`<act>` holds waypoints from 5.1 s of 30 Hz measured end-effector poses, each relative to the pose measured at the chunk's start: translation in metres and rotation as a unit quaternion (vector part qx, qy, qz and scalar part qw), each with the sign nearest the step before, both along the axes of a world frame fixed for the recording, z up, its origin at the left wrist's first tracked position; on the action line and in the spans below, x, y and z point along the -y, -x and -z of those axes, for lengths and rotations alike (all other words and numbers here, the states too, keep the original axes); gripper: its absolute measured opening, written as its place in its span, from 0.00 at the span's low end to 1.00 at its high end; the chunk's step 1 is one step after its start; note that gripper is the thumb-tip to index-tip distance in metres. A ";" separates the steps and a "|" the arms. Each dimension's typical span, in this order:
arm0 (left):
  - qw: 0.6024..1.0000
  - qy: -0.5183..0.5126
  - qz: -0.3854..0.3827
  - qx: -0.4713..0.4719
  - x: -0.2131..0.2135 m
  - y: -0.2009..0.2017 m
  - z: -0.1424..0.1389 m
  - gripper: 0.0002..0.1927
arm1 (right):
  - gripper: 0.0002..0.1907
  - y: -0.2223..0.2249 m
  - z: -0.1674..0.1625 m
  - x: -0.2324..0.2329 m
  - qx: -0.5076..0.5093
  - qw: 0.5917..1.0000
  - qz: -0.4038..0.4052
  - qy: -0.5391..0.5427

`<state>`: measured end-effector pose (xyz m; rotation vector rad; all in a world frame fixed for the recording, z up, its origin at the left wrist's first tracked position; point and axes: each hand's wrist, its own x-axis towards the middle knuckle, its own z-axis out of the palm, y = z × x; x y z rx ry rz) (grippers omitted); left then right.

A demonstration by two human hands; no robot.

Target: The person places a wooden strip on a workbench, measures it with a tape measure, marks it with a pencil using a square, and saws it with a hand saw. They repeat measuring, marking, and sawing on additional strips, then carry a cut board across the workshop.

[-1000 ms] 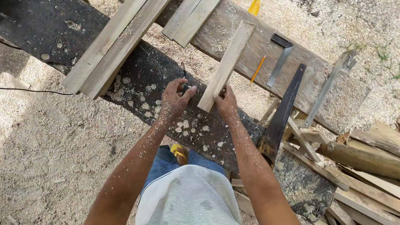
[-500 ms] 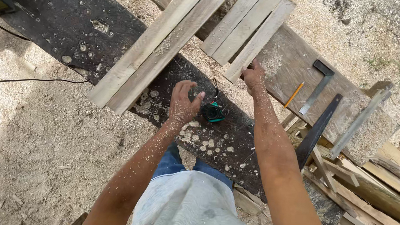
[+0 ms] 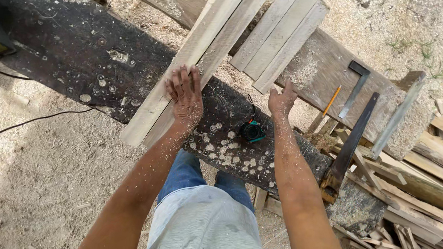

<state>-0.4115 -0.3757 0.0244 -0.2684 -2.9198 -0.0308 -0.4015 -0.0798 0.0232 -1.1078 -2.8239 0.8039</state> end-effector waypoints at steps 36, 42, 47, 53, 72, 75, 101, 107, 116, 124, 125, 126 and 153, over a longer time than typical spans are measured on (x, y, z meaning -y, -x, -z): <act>0.595 -0.621 0.036 0.508 -0.298 -0.235 -0.119 0.24 | 0.59 -0.354 -0.092 -0.210 -0.154 0.856 -0.327 0.370; 0.504 -0.735 -0.175 0.418 -0.226 -0.271 -0.054 0.29 | 0.54 -0.318 -0.093 -0.158 0.172 0.920 -0.309 0.168; 0.455 -0.655 -0.310 0.518 -0.182 -0.264 0.014 0.21 | 0.38 -0.303 -0.042 -0.120 0.083 0.899 -0.429 0.007; 0.674 -0.418 -0.166 0.586 -0.156 -0.236 0.040 0.24 | 0.37 -0.304 -0.028 -0.102 -0.004 0.913 -0.408 -0.024; 0.930 -0.138 0.108 0.323 -0.182 -0.153 0.014 0.30 | 0.29 -0.096 -0.019 -0.182 0.029 0.999 -0.019 -0.025; 0.890 -0.294 0.041 0.347 -0.170 -0.162 -0.006 0.29 | 0.13 -0.108 -0.019 -0.181 0.023 0.990 0.020 0.138; 0.803 -0.293 -0.028 0.518 -0.057 -0.264 -0.029 0.44 | 0.09 -0.260 -0.047 -0.001 0.026 0.770 -0.049 0.636; 0.811 -0.230 -0.014 0.538 -0.024 -0.271 -0.021 0.43 | 0.10 -0.240 -0.063 0.020 -0.013 0.786 -0.033 0.617; 0.786 -0.383 0.022 0.485 -0.013 -0.276 0.013 0.35 | 0.11 -0.240 -0.079 0.047 -0.046 0.792 -0.087 0.603; 0.588 -0.580 -0.226 0.516 -0.051 -0.284 0.040 0.35 | 0.22 -0.238 -0.083 0.046 -0.065 0.879 -0.049 0.471; 0.474 -0.631 -0.285 0.544 -0.061 -0.282 0.037 0.36 | 0.22 -0.240 -0.082 0.044 -0.085 0.863 -0.055 0.496; 0.353 -0.674 -0.335 0.556 -0.069 -0.279 0.035 0.37 | 0.23 -0.242 -0.081 0.042 -0.107 0.845 -0.064 0.520; 0.133 -0.761 -0.416 0.480 -0.252 -0.275 0.013 0.46 | 0.10 -0.314 -0.030 -0.132 -0.145 0.892 -0.039 0.427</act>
